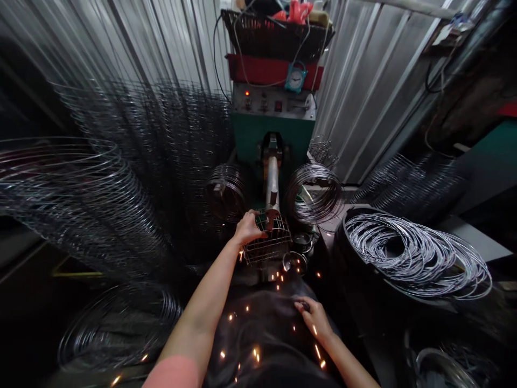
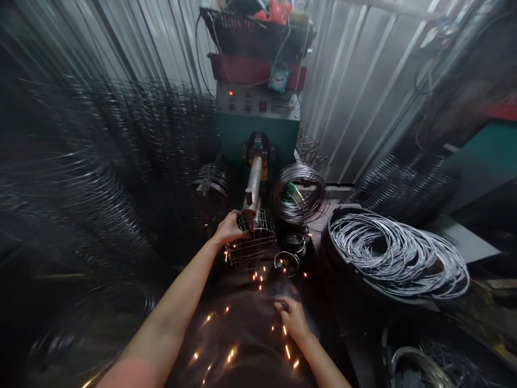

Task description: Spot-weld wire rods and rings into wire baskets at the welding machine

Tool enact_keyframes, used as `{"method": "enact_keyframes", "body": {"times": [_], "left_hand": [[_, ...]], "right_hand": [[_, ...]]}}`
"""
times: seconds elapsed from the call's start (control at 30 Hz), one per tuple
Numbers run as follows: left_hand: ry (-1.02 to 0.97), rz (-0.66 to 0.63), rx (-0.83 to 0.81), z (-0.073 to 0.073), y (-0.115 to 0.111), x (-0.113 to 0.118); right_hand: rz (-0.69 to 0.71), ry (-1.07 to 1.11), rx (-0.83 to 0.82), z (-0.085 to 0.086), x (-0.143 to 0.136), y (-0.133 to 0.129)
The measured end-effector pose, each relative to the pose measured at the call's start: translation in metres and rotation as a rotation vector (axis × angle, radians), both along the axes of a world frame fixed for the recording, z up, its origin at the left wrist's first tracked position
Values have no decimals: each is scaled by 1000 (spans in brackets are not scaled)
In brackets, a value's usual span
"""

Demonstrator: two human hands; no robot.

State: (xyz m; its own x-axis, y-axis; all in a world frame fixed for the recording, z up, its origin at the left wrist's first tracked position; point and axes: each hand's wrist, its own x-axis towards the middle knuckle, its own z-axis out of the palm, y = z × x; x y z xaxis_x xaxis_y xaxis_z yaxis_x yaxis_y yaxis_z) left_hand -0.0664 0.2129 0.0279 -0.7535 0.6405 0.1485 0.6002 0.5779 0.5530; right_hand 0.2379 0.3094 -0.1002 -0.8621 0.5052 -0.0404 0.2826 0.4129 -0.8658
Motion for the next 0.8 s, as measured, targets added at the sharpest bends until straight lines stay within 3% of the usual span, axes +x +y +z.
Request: {"method": "enact_keyframes", "body": {"times": [0.23,0.4,0.63,0.8], "left_hand": [[-13,-67,9,-9,-23,34],[-8,-96,2,-11,-34,52],[-4,-100,0,-6,-31,54],[-59,-131,-14,-6,-37,48]], "right_hand": [[49,-105,-28,8,44,-17],[85,-151,5,12,55,-20],[114,-101,67,21,48,-19],[167,66,206,55,7,14]]}}
